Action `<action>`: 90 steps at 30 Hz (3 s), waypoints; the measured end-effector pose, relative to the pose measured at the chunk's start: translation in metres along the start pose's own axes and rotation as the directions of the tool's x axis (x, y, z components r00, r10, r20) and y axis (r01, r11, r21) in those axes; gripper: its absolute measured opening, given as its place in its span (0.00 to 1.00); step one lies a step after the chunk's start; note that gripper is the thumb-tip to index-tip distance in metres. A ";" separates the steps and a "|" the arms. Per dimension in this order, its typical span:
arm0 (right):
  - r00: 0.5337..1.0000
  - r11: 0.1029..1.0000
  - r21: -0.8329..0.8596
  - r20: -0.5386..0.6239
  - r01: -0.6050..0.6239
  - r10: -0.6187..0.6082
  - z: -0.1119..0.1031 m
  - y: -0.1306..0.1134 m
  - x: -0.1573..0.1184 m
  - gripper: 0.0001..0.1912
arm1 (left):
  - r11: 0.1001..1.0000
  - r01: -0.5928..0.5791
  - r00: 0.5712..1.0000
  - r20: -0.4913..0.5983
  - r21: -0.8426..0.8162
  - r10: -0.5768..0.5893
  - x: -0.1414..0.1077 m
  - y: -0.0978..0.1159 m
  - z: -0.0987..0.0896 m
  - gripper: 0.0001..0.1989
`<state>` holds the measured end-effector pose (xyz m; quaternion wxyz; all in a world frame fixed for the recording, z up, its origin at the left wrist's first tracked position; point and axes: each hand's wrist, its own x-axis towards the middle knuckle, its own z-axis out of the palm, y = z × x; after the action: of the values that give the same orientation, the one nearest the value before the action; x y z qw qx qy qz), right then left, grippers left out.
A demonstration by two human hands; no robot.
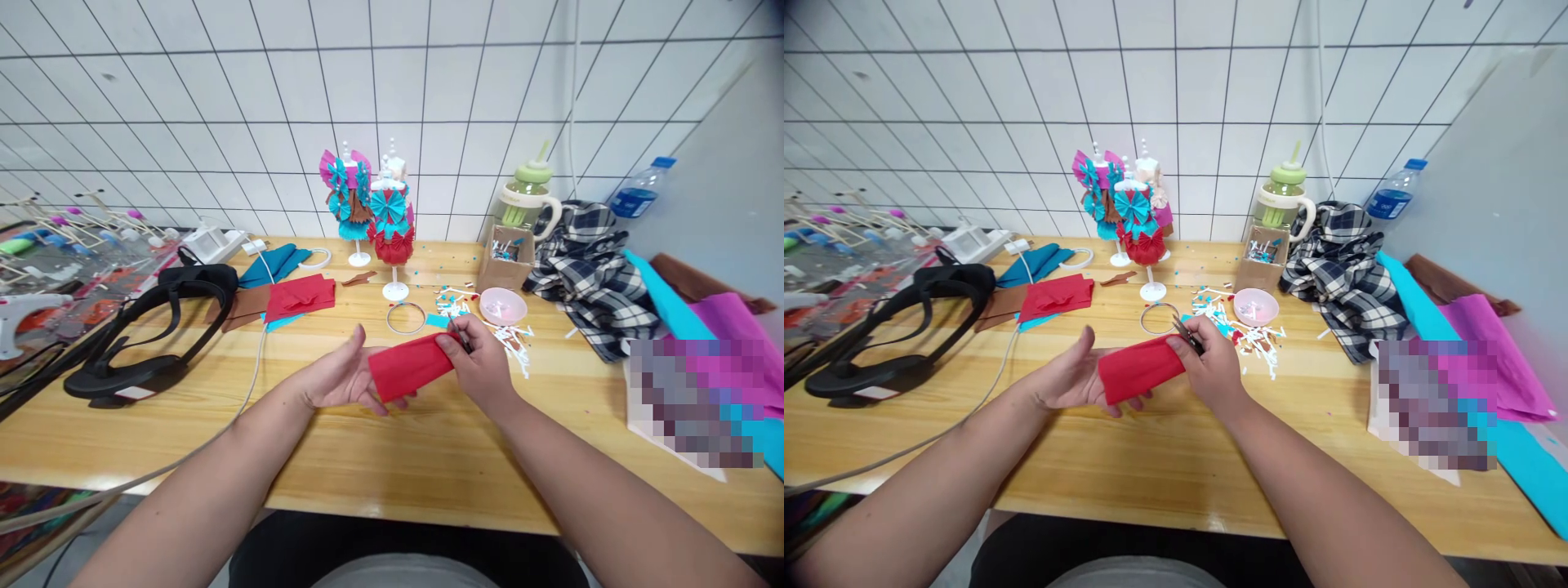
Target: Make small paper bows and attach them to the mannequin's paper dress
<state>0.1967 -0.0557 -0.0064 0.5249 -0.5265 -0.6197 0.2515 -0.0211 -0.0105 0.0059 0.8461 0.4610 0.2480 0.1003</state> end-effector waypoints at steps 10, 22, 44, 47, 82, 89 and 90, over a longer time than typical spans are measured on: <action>0.891 0.892 0.070 0.058 0.446 -0.450 -0.001 -0.014 -0.015 0.03 | 0.953 0.298 0.938 0.201 -0.059 -0.281 0.000 -0.003 0.002 0.38; 0.982 0.976 0.133 0.099 -0.172 0.160 -0.002 -0.008 0.002 0.18 | 0.824 -0.079 0.864 -0.374 0.561 0.338 -0.002 0.009 -0.007 0.12; 0.992 0.999 -0.029 0.116 -0.044 0.047 0.007 -0.004 0.003 0.11 | 0.703 0.010 0.868 -0.355 0.712 0.347 0.006 0.000 0.006 0.14; 0.962 0.966 0.079 0.145 -0.245 0.232 0.007 -0.006 0.003 0.20 | 0.795 -0.024 0.832 -0.429 0.606 0.351 0.007 0.001 0.005 0.14; 0.928 0.907 0.222 0.196 -0.357 0.318 0.015 0.001 -0.001 0.17 | 0.893 0.019 0.878 -0.434 0.450 0.200 0.010 -0.001 -0.002 0.16; 0.827 0.954 -0.120 0.476 -0.275 0.299 0.009 0.004 -0.003 0.20 | 0.962 -0.110 0.808 -0.541 0.251 0.233 0.003 0.004 -0.010 0.16; 0.822 0.960 -0.143 0.495 -0.242 0.281 0.009 0.001 -0.004 0.20 | 0.963 -0.112 0.812 -0.536 0.243 0.230 0.003 0.003 -0.010 0.15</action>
<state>0.1884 -0.0571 -0.0122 0.2828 -0.5398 -0.6673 0.4283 -0.0236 0.0002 0.0029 0.6729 0.5145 0.4510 0.2813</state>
